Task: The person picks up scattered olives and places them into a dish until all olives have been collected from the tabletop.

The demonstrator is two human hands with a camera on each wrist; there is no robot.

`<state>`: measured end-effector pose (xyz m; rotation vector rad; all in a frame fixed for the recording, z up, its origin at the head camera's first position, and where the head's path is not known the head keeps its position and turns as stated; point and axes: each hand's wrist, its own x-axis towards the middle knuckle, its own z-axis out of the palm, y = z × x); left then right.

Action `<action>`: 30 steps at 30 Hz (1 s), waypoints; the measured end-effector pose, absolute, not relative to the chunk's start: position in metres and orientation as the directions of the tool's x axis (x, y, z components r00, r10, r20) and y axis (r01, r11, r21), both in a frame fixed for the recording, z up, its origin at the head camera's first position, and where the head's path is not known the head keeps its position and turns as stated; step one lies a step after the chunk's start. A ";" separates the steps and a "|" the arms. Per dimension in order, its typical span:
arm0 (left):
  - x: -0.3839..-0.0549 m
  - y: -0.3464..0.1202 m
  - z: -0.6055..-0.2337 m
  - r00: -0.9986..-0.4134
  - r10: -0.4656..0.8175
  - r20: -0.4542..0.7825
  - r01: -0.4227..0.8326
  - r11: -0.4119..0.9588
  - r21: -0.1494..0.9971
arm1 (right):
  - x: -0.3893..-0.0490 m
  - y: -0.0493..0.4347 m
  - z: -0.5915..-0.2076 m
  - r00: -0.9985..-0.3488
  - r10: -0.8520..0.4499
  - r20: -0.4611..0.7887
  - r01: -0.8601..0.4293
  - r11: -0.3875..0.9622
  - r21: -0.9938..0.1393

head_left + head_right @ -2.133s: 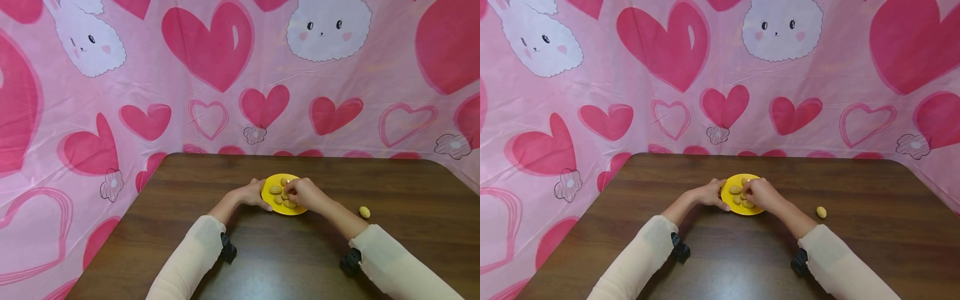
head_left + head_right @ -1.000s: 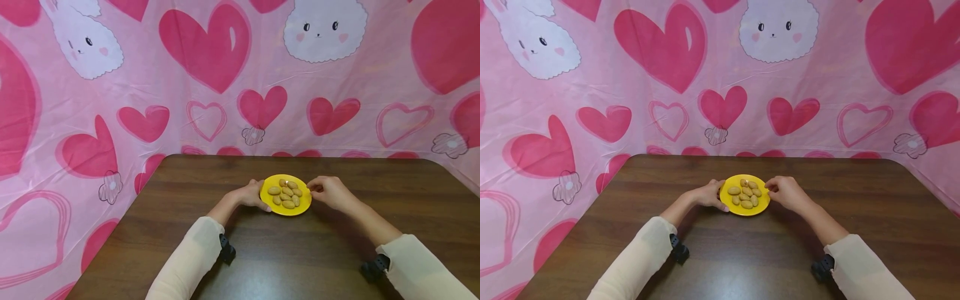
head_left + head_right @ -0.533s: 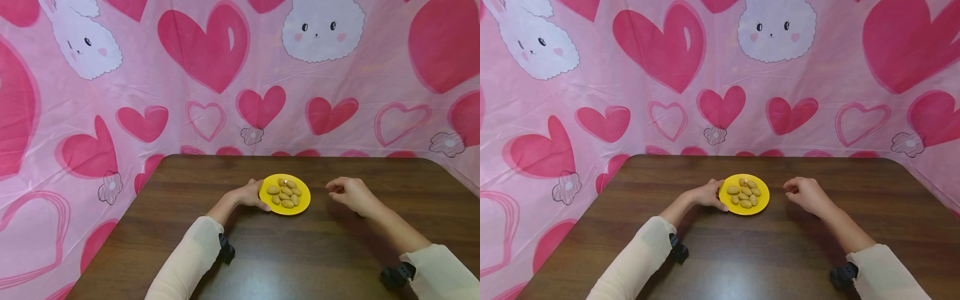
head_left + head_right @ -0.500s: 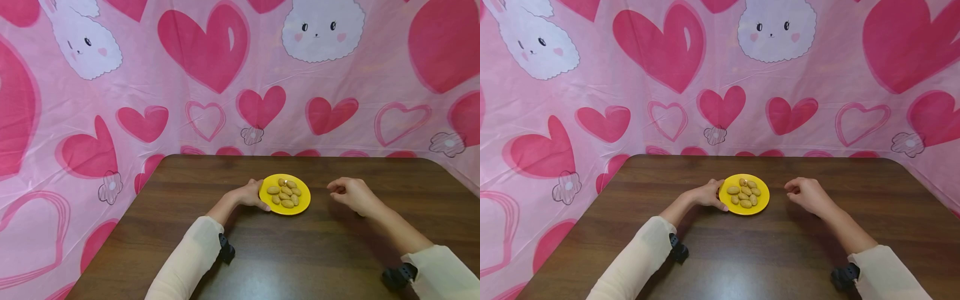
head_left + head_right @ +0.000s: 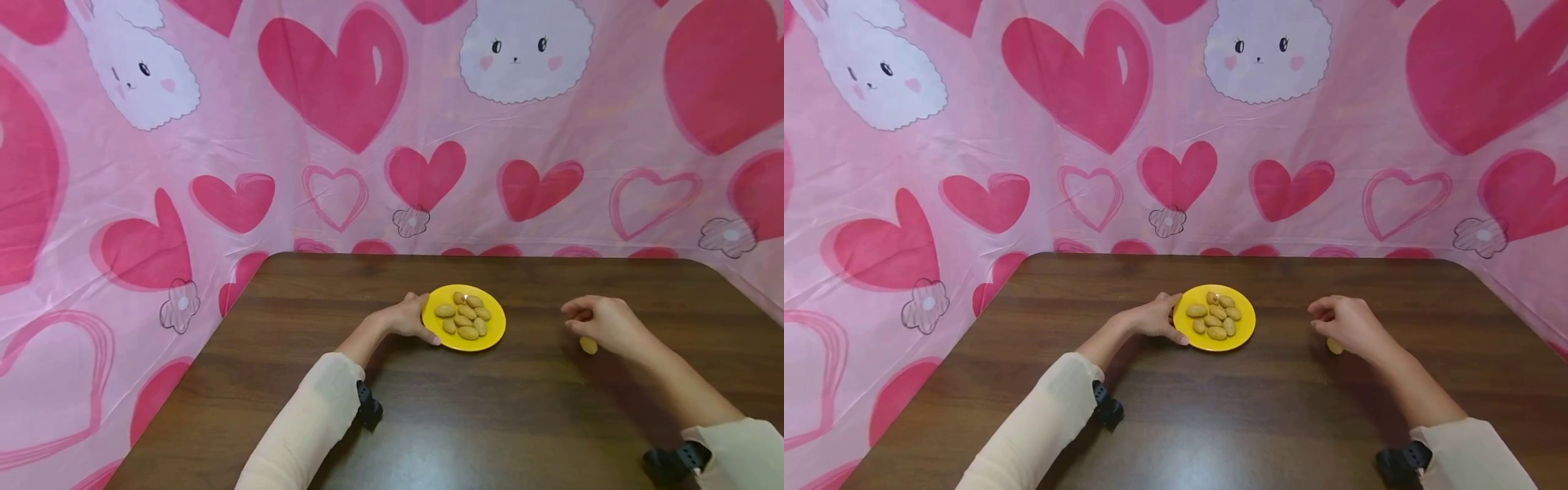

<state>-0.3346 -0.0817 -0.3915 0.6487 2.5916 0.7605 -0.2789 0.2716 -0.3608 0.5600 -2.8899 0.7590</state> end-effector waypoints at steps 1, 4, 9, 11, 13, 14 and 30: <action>-0.335 -0.082 -0.392 -0.829 0.518 -0.209 0.322 0.749 0.579 | -0.279 0.274 -0.361 -0.929 -0.321 0.184 -0.370 0.810 -0.454; -0.334 -0.082 -0.393 -0.831 0.514 -0.211 0.316 0.749 0.582 | -0.279 0.281 -0.361 -0.932 -0.317 0.178 -0.364 0.822 -0.439; -0.334 -0.081 -0.392 -0.832 0.512 -0.213 0.314 0.751 0.581 | -0.280 0.290 -0.366 -0.937 -0.322 0.134 -0.349 0.840 -0.416; -0.334 -0.081 -0.392 -0.832 0.512 -0.214 0.313 0.751 0.581 | -0.279 0.293 -0.368 -0.938 -0.329 0.109 -0.344 0.846 -0.408; -0.334 -0.081 -0.392 -0.831 0.514 -0.214 0.314 0.750 0.583 | -0.280 0.295 -0.370 -0.937 -0.335 0.096 -0.344 0.848 -0.403; -0.334 -0.081 -0.392 -0.830 0.516 -0.213 0.315 0.749 0.583 | -0.280 0.296 -0.371 -0.937 -0.336 0.094 -0.345 0.849 -0.401; -0.335 -0.081 -0.392 -0.826 0.526 -0.205 0.327 0.741 0.587 | -0.278 0.304 -0.373 -0.947 -0.321 0.008 -0.299 0.871 -0.390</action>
